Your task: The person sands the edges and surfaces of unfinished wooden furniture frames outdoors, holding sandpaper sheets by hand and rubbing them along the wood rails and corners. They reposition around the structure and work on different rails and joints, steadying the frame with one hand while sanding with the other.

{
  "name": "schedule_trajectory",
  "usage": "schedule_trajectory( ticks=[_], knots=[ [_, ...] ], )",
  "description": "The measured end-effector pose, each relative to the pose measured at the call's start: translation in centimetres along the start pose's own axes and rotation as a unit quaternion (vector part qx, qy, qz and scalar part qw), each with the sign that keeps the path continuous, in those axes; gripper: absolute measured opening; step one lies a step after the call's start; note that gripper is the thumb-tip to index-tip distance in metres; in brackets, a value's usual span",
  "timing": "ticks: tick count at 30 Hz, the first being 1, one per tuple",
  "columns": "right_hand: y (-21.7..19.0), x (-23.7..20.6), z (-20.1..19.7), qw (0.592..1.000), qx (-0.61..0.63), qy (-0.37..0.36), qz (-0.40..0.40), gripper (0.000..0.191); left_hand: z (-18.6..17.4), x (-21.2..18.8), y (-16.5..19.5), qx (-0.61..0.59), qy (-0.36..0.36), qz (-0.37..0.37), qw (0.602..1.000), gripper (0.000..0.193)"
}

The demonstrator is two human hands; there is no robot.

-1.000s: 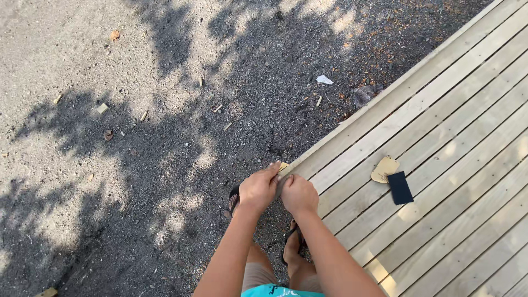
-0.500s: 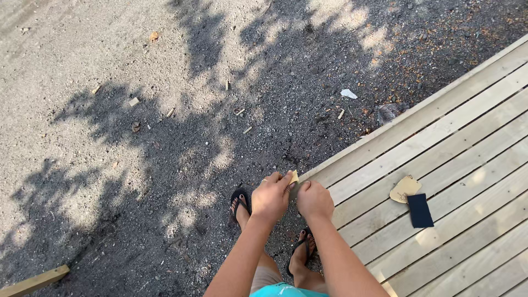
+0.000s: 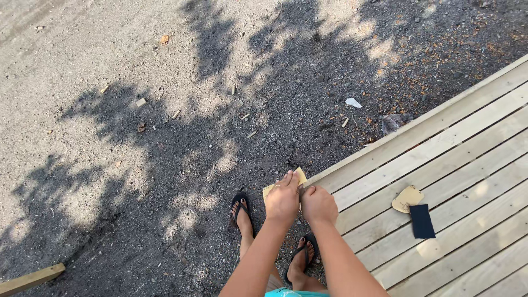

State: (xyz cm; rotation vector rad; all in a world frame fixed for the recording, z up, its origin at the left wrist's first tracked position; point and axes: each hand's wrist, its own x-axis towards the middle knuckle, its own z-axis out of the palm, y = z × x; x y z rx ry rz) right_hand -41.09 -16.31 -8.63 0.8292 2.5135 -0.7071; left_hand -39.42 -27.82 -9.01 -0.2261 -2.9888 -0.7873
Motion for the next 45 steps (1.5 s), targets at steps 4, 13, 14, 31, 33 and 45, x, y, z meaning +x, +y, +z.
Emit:
schedule_trajectory(
  ticks=[4,13,14,31,33,45],
  knots=[
    [-0.1,-0.4,-0.4,1.0,0.005,0.016,-0.015,0.046,-0.9,-1.0,-0.4,-0.044,0.035,0.007,0.998,0.042],
    [-0.6,-2.2,-1.8,0.999,0.021,0.027,-0.011,0.043,-1.7,0.4,0.3,-0.058,-0.133,-0.117,0.982,0.034],
    [-0.8,-2.3,-1.9,0.999,0.026,0.032,-0.016,0.043,-1.8,0.1,0.1,-0.075,-0.142,-0.129,0.979,0.037],
    [-1.6,-2.5,-3.0,1.0,0.023,-0.003,0.013,0.046,-1.1,-1.4,0.1,-0.012,0.009,0.026,1.0,0.047],
    [-1.5,-2.2,-2.7,0.999,0.02,-0.018,0.018,0.046,-0.8,-0.7,0.3,-0.012,0.005,0.017,1.0,0.047],
    [-0.5,-1.7,-1.2,0.999,0.035,0.0,0.004,0.045,-0.7,-2.1,-1.2,-0.115,0.016,-0.079,0.99,0.037]
  ],
)
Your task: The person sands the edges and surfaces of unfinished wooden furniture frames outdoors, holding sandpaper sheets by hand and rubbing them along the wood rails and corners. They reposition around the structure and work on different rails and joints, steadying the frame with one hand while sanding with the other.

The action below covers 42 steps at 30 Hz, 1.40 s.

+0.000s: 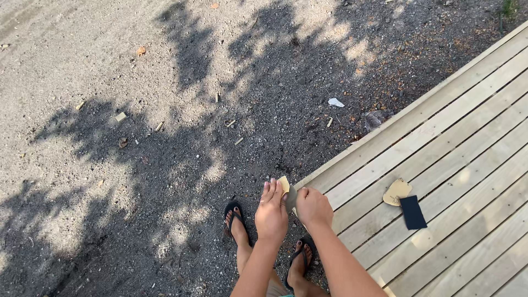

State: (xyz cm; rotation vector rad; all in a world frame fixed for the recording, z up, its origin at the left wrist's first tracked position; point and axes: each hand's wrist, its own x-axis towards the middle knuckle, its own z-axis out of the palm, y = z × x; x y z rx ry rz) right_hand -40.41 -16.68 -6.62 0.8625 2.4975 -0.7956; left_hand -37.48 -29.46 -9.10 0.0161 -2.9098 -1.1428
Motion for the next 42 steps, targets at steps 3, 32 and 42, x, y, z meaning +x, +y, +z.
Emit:
schedule_trajectory(
  ticks=[3,32,42],
  knots=[
    [0.1,-0.3,-0.1,1.0,-0.006,-0.005,-0.011,0.047,-0.1,0.6,-0.1,-0.04,-0.035,-0.011,0.999,0.034],
    [0.4,-0.1,0.1,1.0,0.014,-0.006,-0.018,0.044,-2.6,2.8,2.4,0.018,-0.105,0.09,0.99,0.038],
    [0.0,-0.5,-0.2,1.0,0.009,-0.023,0.016,0.055,-2.2,5.5,2.4,-0.01,-0.215,0.096,0.972,0.028]
  ],
)
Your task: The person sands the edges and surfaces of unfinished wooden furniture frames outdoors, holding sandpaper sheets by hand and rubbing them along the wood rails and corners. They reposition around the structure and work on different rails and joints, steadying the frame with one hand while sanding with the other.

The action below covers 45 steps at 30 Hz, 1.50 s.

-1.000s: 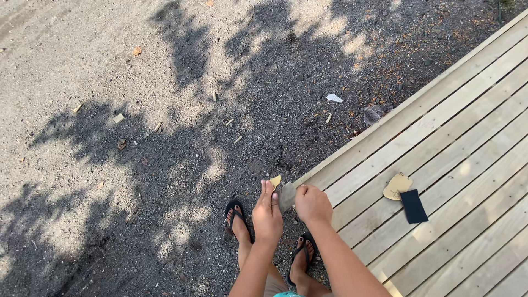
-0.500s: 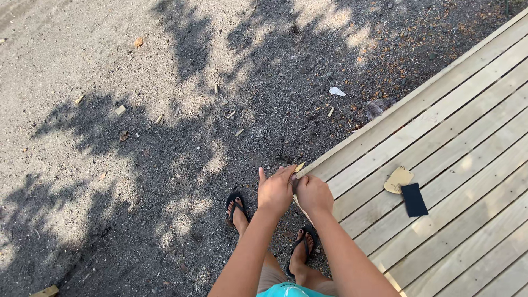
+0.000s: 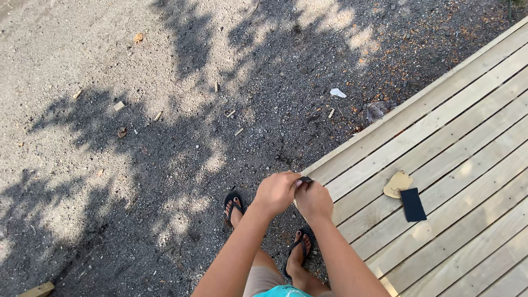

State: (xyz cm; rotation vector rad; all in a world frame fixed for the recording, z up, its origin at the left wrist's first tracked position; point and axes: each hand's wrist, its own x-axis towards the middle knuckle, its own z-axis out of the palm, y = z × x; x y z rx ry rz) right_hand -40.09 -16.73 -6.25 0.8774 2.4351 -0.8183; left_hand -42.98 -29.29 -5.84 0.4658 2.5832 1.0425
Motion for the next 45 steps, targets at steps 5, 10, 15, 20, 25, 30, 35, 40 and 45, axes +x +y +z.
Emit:
schedule_trajectory(
  ticks=[5,10,15,20,25,30,35,40,45],
  knots=[
    [0.0,-0.1,0.0,1.0,-0.007,0.011,-0.012,0.05,0.2,0.3,0.8,-0.017,-0.007,-0.023,1.0,0.029],
    [0.4,-0.2,0.0,1.0,0.004,0.001,-0.011,0.047,-0.4,0.3,1.1,-0.028,-0.025,-0.063,0.997,0.031],
    [0.5,-0.2,0.1,0.999,0.019,0.014,-0.035,0.043,-1.1,-7.0,-1.4,-0.001,0.188,-0.074,0.979,0.03],
    [0.6,0.1,0.4,0.999,-0.002,0.017,-0.027,0.043,2.6,-7.5,-0.3,-0.016,0.263,-0.18,0.948,0.042],
    [0.6,0.6,0.9,0.999,-0.015,0.031,-0.034,0.045,8.0,-4.9,0.7,-0.041,0.305,-0.201,0.93,0.047],
    [0.7,1.0,1.3,0.998,-0.015,0.038,-0.04,0.046,8.3,-6.2,0.7,-0.161,0.34,-0.143,0.915,0.049],
    [0.8,1.1,1.4,0.998,-0.018,0.037,-0.049,0.046,6.5,-4.2,0.4,-0.143,0.349,-0.156,0.913,0.044],
    [0.5,1.4,1.3,0.998,-0.011,0.043,-0.053,0.047,7.8,-4.4,-0.1,-0.193,0.389,-0.195,0.88,0.044],
    [0.3,1.7,1.4,0.998,-0.016,0.03,-0.044,0.048,7.6,-4.1,-0.9,-0.18,0.379,-0.182,0.889,0.043]
  ],
)
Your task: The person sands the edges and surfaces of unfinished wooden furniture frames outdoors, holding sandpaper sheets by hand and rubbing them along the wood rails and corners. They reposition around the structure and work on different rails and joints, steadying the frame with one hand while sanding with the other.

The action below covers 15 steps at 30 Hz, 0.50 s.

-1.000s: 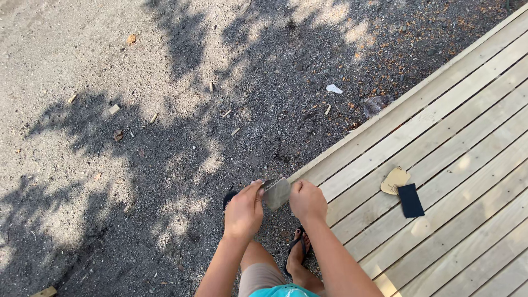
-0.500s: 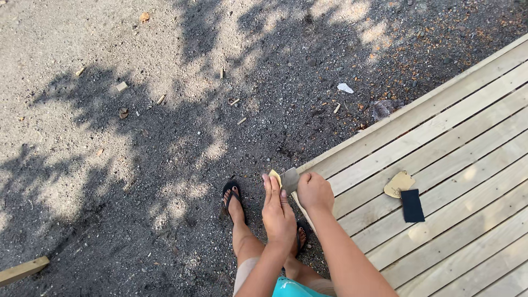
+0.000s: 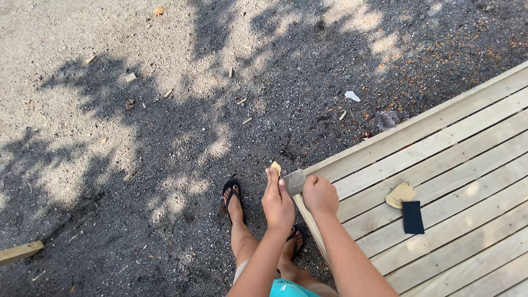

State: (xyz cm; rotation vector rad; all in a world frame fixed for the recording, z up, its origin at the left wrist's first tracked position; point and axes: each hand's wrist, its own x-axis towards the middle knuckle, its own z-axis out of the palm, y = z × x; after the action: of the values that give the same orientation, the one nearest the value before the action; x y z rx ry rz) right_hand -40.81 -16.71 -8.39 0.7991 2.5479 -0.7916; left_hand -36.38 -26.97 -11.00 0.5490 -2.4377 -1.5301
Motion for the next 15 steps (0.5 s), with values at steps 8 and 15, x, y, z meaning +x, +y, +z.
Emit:
schedule_trajectory(
  ticks=[8,15],
  knots=[
    [0.2,0.0,0.0,1.0,-0.019,0.006,-0.007,0.051,-1.1,-1.8,1.5,-0.026,0.01,0.04,0.999,0.047],
    [0.3,0.3,0.2,1.0,-0.017,0.013,-0.014,0.051,-0.8,-0.2,-0.3,0.025,-0.039,0.031,0.998,0.039]
  ],
)
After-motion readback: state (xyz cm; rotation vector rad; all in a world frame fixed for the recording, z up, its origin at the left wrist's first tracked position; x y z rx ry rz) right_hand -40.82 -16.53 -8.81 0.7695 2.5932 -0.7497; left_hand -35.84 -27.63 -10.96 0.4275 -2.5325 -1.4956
